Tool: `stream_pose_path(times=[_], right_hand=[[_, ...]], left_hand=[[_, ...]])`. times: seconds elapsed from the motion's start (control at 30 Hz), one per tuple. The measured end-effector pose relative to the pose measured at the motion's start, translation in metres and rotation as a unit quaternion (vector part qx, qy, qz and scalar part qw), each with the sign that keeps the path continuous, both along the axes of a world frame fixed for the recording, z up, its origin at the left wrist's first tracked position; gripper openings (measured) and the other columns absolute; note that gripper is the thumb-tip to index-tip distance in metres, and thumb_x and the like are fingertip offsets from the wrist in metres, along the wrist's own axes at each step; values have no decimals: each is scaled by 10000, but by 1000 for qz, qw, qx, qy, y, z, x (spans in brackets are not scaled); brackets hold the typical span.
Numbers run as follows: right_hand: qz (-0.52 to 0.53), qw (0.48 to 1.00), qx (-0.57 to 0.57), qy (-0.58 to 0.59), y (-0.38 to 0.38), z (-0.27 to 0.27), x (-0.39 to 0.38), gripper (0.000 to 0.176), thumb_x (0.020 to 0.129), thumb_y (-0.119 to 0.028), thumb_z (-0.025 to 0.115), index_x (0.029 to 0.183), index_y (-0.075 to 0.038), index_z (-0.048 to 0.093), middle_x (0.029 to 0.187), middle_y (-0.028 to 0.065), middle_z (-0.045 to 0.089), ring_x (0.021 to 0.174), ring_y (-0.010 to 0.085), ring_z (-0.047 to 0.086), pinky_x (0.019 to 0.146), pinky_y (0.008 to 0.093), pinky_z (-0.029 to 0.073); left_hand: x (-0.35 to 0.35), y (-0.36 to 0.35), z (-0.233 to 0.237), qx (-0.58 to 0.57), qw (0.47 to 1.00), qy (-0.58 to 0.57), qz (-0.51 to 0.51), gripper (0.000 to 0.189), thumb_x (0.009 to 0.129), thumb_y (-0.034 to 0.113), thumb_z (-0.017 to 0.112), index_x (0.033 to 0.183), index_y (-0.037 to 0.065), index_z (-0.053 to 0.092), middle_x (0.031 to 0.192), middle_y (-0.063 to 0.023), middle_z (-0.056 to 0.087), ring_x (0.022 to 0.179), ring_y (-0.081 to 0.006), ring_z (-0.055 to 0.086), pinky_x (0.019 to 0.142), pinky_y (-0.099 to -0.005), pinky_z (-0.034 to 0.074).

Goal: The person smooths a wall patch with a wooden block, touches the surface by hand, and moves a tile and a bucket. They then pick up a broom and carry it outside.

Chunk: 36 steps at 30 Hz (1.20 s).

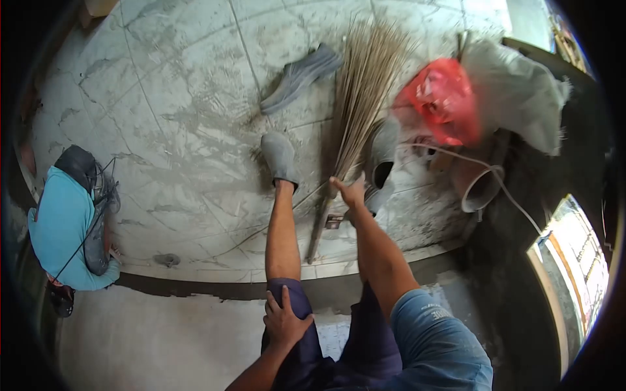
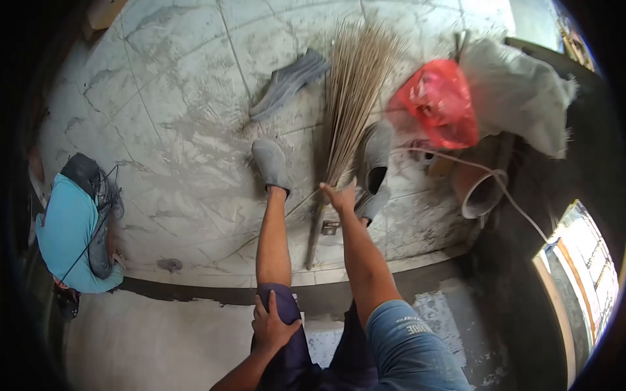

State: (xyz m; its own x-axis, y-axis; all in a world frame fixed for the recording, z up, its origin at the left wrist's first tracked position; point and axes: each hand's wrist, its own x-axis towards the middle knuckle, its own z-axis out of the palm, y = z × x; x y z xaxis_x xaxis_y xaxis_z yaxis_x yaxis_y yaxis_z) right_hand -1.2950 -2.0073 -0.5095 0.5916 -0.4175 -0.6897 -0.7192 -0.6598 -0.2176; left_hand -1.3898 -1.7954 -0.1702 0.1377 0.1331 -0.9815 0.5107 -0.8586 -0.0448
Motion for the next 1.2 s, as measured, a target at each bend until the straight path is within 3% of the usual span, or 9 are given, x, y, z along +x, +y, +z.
stream_pose_path(times=[0.13, 0.3, 0.6, 0.8, 0.93, 1.03, 1.1, 1.13, 1.2], right_hand=[[-71, 993, 71, 57, 3, -44, 20, 1046, 597, -441, 774, 1344, 11, 199, 1194, 280, 494, 1117, 390, 486, 922, 396, 399], [-28, 996, 81, 23, -11, -5, 17, 828, 679, -324, 701, 1316, -38, 257, 1087, 273, 556, 1033, 410, 534, 875, 421, 425], [-13, 979, 146, -140, -41, 271, 123, 688, 704, -253, 691, 1260, -25, 357, 1070, 221, 588, 1009, 350, 566, 851, 387, 439], [34, 931, 140, -337, 3, 491, 271, 591, 692, -207, 696, 1182, 3, 441, 966, 197, 631, 901, 313, 625, 784, 376, 479], [136, 898, 264, -325, 69, 673, 344, 767, 673, -255, 721, 1303, -32, 345, 896, 237, 618, 856, 377, 604, 756, 405, 468], [264, 857, 206, -392, 120, 781, 362, 870, 677, -279, 717, 1355, 0, 249, 982, 260, 575, 911, 378, 574, 769, 410, 449], [333, 811, 268, -401, 132, 823, 369, 967, 712, -462, 673, 1391, -6, 157, 1126, 296, 491, 1037, 416, 496, 878, 423, 399], [347, 763, 317, -445, 131, 832, 371, 1001, 719, -536, 647, 1402, -17, 130, 1200, 307, 442, 1095, 426, 457, 920, 430, 377], [363, 745, 243, -504, 104, 843, 373, 1078, 678, -648, 607, 1416, -52, 95, 1375, 265, 266, 1230, 431, 321, 1015, 451, 293]], left_hand=[[-8, -14, -9, 9, 1000, -17, -17, 1018, 568, 435, 773, 1368, 115, 232, 1327, -329, 236, 1151, -481, 361, 871, -525, 390], [-9, -30, -5, 14, 999, -43, -18, 1020, 572, 438, 768, 1371, 115, 221, 1332, -325, 225, 1150, -467, 371, 881, -505, 392], [32, -33, 37, 37, 997, -68, 28, 1045, 583, 502, 745, 1401, 164, 189, 1396, -229, 192, 1234, -417, 297, 965, -503, 331], [121, -9, 77, -91, 935, -340, 49, 1152, 575, 584, 740, 1407, 64, 137, 1427, -220, 154, 1317, -387, 163, 1059, -492, 184], [279, 7, 197, -239, 771, -561, 184, 1228, 525, 558, 785, 1398, 17, 112, 1420, -231, 177, 1324, -361, 187, 1067, -439, 209], [393, 25, 309, -554, 509, -533, 387, 1343, 470, 391, 870, 1411, 129, -51, 1426, -177, 183, 1337, -263, 190, 1077, -430, 194], [438, 42, 374, -573, 544, -396, 468, 949, 684, 389, 757, 1372, 85, 179, 1281, -122, 417, 1187, -232, 424, 962, -381, 380], [454, 54, 377, -591, 520, -460, 411, 791, 763, 346, 698, 1346, 61, 245, 1131, -101, 521, 1046, -218, 517, 907, -382, 422], [470, 55, 407, -630, 465, -493, 381, 756, 755, 282, 713, 1320, 51, 268, 1036, -88, 542, 959, -221, 533, 886, -392, 429]])
